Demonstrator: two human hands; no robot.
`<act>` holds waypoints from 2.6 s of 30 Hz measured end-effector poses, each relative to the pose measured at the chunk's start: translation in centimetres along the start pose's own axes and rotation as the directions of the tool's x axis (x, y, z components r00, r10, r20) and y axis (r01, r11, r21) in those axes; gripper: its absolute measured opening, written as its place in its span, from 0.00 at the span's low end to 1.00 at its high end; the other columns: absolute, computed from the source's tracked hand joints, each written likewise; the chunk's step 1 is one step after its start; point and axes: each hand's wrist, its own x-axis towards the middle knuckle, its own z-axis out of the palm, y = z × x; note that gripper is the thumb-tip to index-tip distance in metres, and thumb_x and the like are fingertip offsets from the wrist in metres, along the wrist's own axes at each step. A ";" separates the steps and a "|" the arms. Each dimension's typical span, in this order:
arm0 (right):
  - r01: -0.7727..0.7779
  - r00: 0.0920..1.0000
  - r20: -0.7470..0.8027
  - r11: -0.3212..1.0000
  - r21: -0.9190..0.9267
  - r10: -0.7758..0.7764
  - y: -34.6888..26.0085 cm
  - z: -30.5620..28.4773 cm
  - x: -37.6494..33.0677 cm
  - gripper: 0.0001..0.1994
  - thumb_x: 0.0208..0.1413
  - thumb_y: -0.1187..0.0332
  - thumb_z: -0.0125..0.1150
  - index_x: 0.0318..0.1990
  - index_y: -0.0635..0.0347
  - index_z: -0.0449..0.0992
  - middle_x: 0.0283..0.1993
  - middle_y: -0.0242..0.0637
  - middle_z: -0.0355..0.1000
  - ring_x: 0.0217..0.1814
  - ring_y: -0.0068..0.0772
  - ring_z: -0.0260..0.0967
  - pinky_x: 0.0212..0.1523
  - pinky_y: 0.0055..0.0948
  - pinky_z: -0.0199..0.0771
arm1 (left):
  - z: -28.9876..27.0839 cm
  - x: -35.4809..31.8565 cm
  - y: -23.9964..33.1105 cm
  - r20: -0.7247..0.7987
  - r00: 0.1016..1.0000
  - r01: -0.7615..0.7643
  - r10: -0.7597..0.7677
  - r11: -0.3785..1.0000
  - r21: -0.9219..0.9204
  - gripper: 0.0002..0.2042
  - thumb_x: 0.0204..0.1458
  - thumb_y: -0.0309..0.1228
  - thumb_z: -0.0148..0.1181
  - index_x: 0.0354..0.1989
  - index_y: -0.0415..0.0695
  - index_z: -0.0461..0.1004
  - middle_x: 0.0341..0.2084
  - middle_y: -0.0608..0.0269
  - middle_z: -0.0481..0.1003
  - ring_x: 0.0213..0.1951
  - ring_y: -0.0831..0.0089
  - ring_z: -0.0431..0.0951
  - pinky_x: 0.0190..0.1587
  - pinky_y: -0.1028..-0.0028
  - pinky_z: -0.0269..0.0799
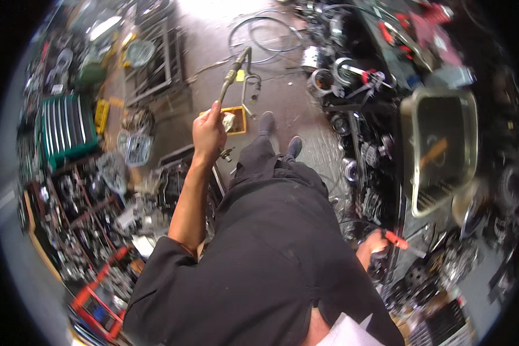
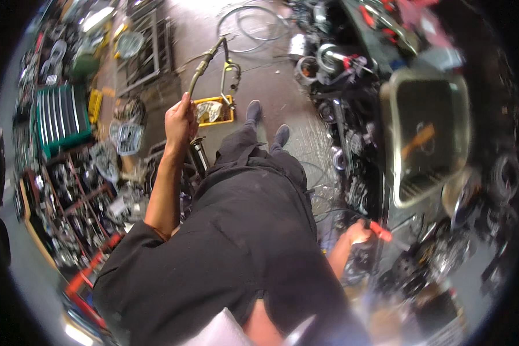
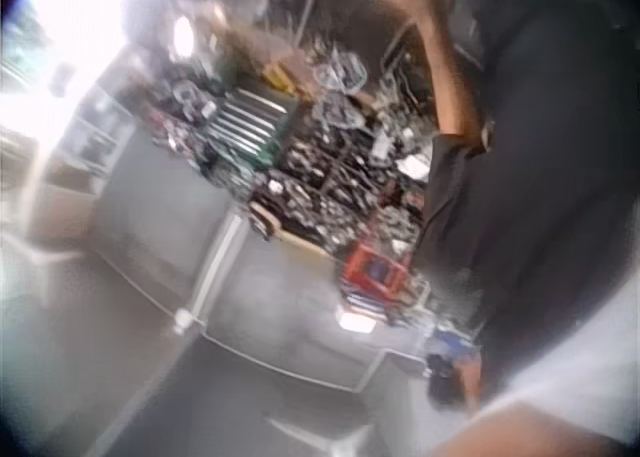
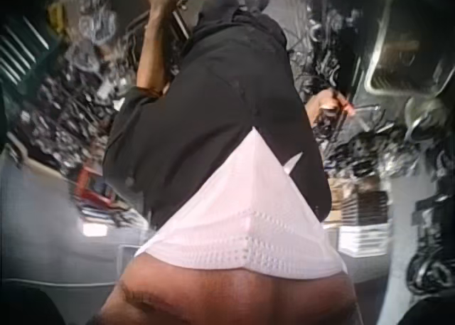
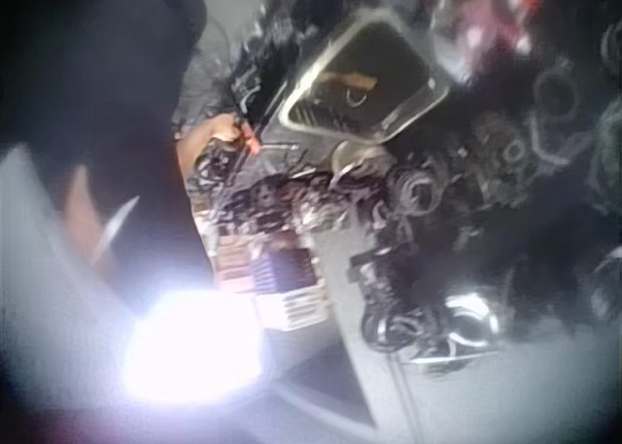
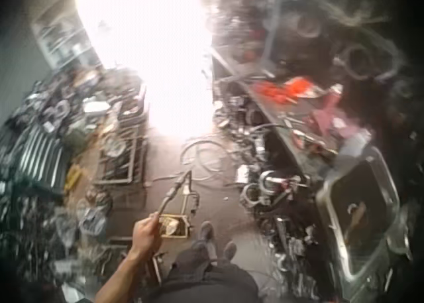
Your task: The person assembles a transmission by inserting bolts into the casing, attaching a metal pipe, and tightening fasteners. They handle bolts, washers, and a metal pipe while working on the transmission casing in a workshop.
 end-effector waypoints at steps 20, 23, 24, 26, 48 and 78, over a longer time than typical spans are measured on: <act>-0.142 -0.738 0.237 0.489 0.861 -0.631 -51.4 -32.5 -49.6 0.17 0.71 0.62 0.53 0.58 0.68 0.71 0.44 0.41 0.74 0.43 0.34 0.74 0.44 0.33 0.76 | -9.4 -9.8 -1.9 -0.598 0.446 -0.433 0.666 0.745 0.508 0.06 0.60 0.27 0.63 0.32 0.41 0.75 0.17 0.52 0.74 0.17 0.61 0.77 0.20 0.65 0.70; -0.133 -0.749 0.257 0.518 0.845 -0.611 -49.8 -33.3 -54.6 0.16 0.71 0.60 0.55 0.53 0.65 0.72 0.32 0.32 0.67 0.29 0.25 0.65 0.28 0.25 0.66 | -10.1 -8.4 -2.8 -0.627 0.355 -0.426 0.693 0.717 0.552 0.07 0.60 0.30 0.63 0.35 0.40 0.75 0.21 0.52 0.77 0.19 0.52 0.78 0.21 0.60 0.72; -0.129 -0.720 0.284 0.525 0.841 -0.633 -49.2 -33.6 -56.0 0.16 0.71 0.58 0.55 0.52 0.64 0.71 0.29 0.30 0.64 0.25 0.22 0.62 0.24 0.23 0.62 | -10.3 -8.2 -3.4 -0.598 0.424 -0.376 0.681 0.732 0.568 0.07 0.61 0.30 0.62 0.37 0.39 0.75 0.23 0.52 0.77 0.21 0.51 0.79 0.23 0.59 0.73; -0.092 -0.760 0.231 0.452 0.887 -0.608 -47.9 -34.0 -57.9 0.18 0.70 0.57 0.56 0.53 0.64 0.71 0.28 0.29 0.62 0.22 0.19 0.56 0.20 0.21 0.53 | -11.8 -7.5 -4.5 -0.559 0.489 -0.427 0.670 0.742 0.517 0.08 0.63 0.32 0.61 0.42 0.40 0.75 0.28 0.51 0.76 0.28 0.49 0.79 0.30 0.58 0.76; 0.253 -0.724 -0.108 0.408 0.877 0.681 -58.3 -37.7 -73.6 0.19 0.74 0.62 0.45 0.56 0.75 0.67 0.26 0.32 0.62 0.13 0.16 0.50 0.13 0.19 0.49 | -25.4 -13.0 -3.7 -0.983 0.121 -0.777 0.139 0.630 -0.006 0.18 0.70 0.33 0.52 0.62 0.36 0.73 0.52 0.57 0.79 0.54 0.70 0.79 0.56 0.70 0.74; -0.384 -0.894 -0.439 -0.667 0.638 0.094 -39.5 -33.3 -106.6 0.23 0.59 0.55 0.70 0.54 0.61 0.78 0.55 0.46 0.77 0.58 0.39 0.76 0.60 0.35 0.73 | -44.0 -10.9 -5.4 -0.920 -0.175 -0.804 -0.350 0.590 -0.071 0.06 0.57 0.19 0.66 0.43 0.34 0.80 0.30 0.64 0.82 0.31 0.84 0.77 0.34 0.80 0.74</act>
